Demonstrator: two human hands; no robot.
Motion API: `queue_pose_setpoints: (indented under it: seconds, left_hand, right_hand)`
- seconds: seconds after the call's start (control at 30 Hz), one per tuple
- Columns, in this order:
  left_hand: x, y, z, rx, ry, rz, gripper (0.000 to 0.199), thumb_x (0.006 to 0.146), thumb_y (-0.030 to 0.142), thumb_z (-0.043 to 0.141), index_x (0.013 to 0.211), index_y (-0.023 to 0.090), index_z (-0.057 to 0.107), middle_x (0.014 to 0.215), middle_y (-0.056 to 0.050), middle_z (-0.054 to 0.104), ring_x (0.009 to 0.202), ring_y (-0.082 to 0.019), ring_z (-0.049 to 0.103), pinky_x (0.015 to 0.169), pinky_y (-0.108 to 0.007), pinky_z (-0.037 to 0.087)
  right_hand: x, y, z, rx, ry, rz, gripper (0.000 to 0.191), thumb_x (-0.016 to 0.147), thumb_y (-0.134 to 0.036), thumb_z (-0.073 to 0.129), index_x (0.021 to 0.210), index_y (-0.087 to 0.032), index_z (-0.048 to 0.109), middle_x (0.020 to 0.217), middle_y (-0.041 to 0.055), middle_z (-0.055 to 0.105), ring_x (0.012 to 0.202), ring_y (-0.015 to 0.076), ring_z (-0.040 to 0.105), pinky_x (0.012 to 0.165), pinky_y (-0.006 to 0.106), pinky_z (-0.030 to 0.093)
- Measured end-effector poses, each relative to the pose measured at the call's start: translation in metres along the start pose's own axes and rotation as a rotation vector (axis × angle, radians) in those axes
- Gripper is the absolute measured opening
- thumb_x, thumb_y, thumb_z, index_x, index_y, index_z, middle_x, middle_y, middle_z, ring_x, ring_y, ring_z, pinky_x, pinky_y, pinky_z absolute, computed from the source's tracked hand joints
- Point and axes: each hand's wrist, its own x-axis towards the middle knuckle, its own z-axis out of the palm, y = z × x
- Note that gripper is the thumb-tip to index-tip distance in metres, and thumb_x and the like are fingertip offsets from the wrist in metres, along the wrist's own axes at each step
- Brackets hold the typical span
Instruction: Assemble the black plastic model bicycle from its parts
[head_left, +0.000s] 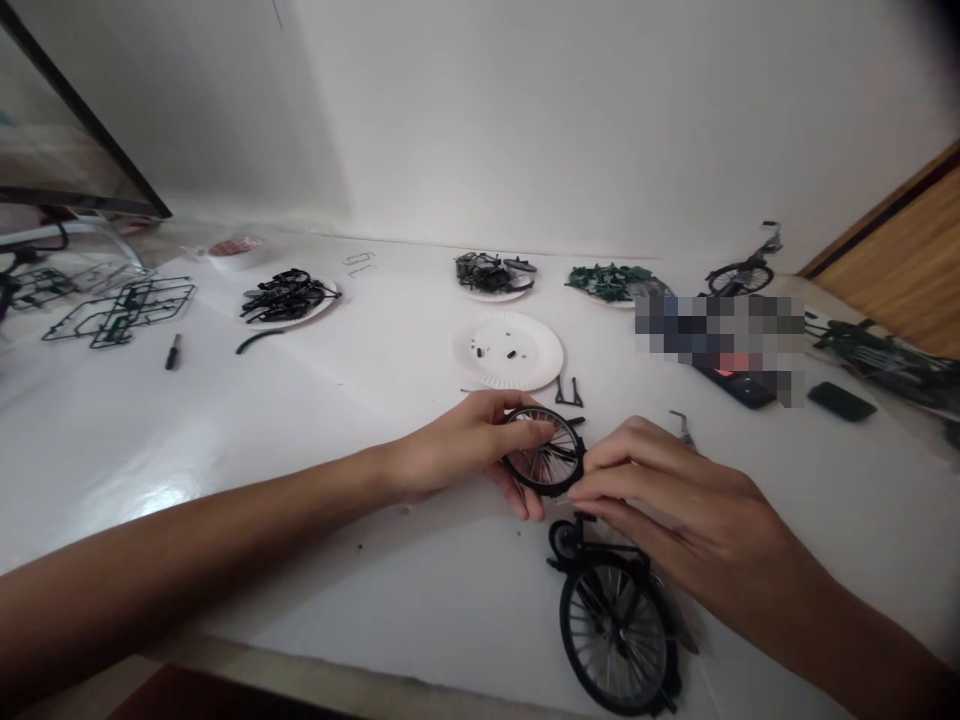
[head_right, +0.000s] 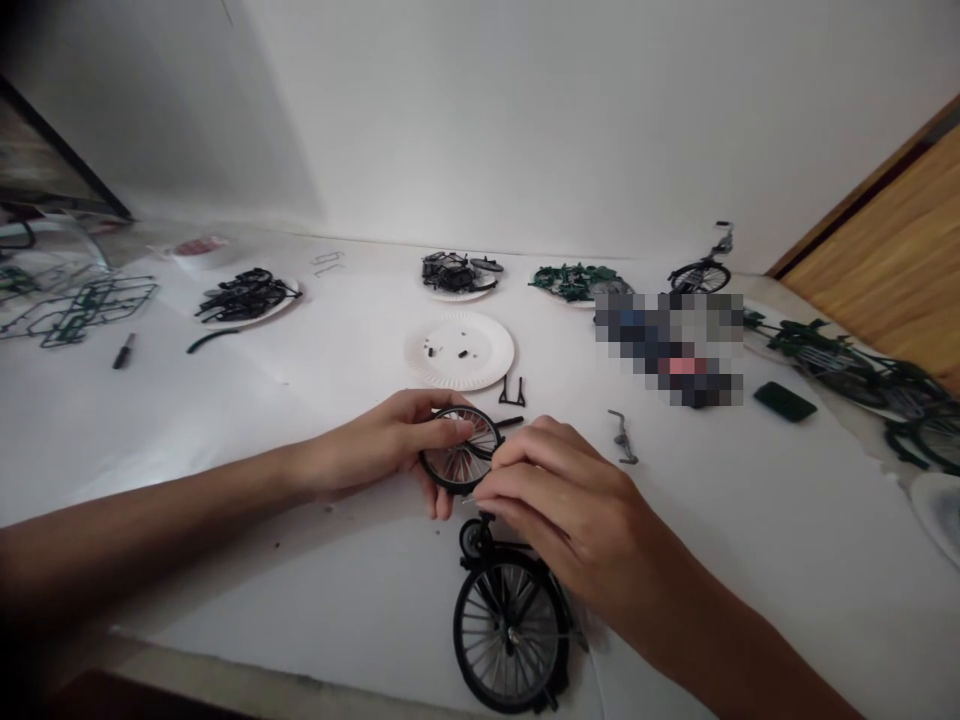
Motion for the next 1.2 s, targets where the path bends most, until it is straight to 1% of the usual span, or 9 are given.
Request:
queue_pose_setpoints:
  seconds: [0.17,0.33,0.47,0.63,0.77,0.87,0.97,1.1,1.2]
  left_hand:
    - [-0.0003,-0.0005,0.0000,0.023,0.003,0.016,0.020,0.096,0.034,0.057,0.104,0.015,0.057,0.076,-0.005,0.067,0.057,-0.017,0.070,0.054,-0.027,0.057]
    - [-0.0011,-0.0006,-0.0005,0.032,0.000,0.019,0.022,0.096,0.036,0.057,0.103,0.015,0.057,0.079,-0.005,0.067,0.058,-0.017,0.070,0.055,-0.029,0.059]
    - [-0.0008,0.0000,-0.0003,0.042,-0.001,0.014,0.024,0.096,0.036,0.057,0.107,0.015,0.057,0.079,-0.005,0.066,0.058,-0.017,0.070,0.055,-0.029,0.059]
    - [-0.0004,0.0005,0.0002,0.038,0.007,0.007,0.021,0.096,0.034,0.056,0.105,0.015,0.057,0.080,-0.005,0.066,0.057,-0.017,0.071,0.054,-0.028,0.059]
    - [-0.0004,0.0000,-0.0001,0.022,0.002,0.009,0.021,0.096,0.034,0.058,0.104,0.015,0.056,0.079,-0.005,0.066,0.057,-0.018,0.071,0.055,-0.030,0.059]
    - [-0.0008,0.0001,-0.0001,0.033,-0.010,0.001,0.021,0.095,0.034,0.058,0.103,0.015,0.056,0.076,-0.005,0.066,0.058,-0.018,0.071,0.056,-0.030,0.059]
    - [-0.0016,0.0008,0.0006,0.052,-0.018,-0.001,0.020,0.095,0.033,0.058,0.104,0.015,0.056,0.076,-0.004,0.066,0.057,-0.017,0.070,0.055,-0.028,0.059]
    - [-0.0025,0.0032,0.0034,0.071,-0.012,0.007,0.020,0.096,0.033,0.056,0.103,0.014,0.056,0.076,-0.005,0.067,0.055,-0.015,0.068,0.051,-0.024,0.056]
    - [-0.0023,0.0050,0.0055,0.085,-0.015,-0.004,0.019,0.096,0.031,0.057,0.101,0.013,0.055,0.074,-0.005,0.067,0.054,-0.014,0.068,0.052,-0.024,0.057]
  right_hand:
    - [0.0018,0.0006,-0.0010,-0.024,0.036,0.047,0.014,0.094,-0.018,0.057,0.086,-0.023,0.067,0.085,0.0030,0.064,0.084,0.0177,0.060,0.072,0.031,0.048]
    - [0.0007,0.0022,0.0006,-0.050,0.049,0.028,0.012,0.093,-0.018,0.059,0.085,-0.024,0.067,0.083,0.0014,0.065,0.082,0.0176,0.059,0.077,0.034,0.044]
    - [0.0000,0.0019,0.0015,-0.047,0.071,0.014,0.011,0.092,-0.016,0.060,0.088,-0.024,0.067,0.085,0.0016,0.064,0.083,0.0176,0.059,0.076,0.034,0.044]
    - [-0.0003,0.0025,0.0016,-0.038,0.031,-0.011,0.013,0.092,-0.012,0.060,0.089,-0.022,0.067,0.085,0.0026,0.063,0.084,0.0171,0.056,0.075,0.033,0.044]
    - [-0.0024,0.0036,0.0004,-0.112,0.015,-0.074,0.017,0.090,-0.008,0.061,0.094,-0.022,0.067,0.086,0.0032,0.062,0.081,0.0186,0.055,0.075,0.036,0.043]
    - [-0.0053,0.0031,-0.0019,-0.193,-0.023,-0.141,0.026,0.088,-0.001,0.057,0.101,-0.022,0.064,0.091,0.0044,0.062,0.081,0.0189,0.053,0.075,0.038,0.042]
    - [-0.0070,0.0003,-0.0041,-0.264,-0.055,-0.204,0.027,0.089,0.001,0.052,0.105,-0.020,0.062,0.094,0.0066,0.063,0.083,0.0202,0.054,0.076,0.039,0.042]
    - [-0.0070,-0.0028,-0.0025,-0.310,-0.041,-0.255,0.027,0.091,0.000,0.048,0.109,-0.016,0.061,0.093,0.0091,0.062,0.087,0.0217,0.055,0.076,0.038,0.046]
    - [-0.0069,-0.0029,0.0016,-0.287,0.000,-0.258,0.028,0.091,0.001,0.049,0.110,-0.013,0.063,0.094,0.0091,0.061,0.088,0.0198,0.057,0.078,0.035,0.049]
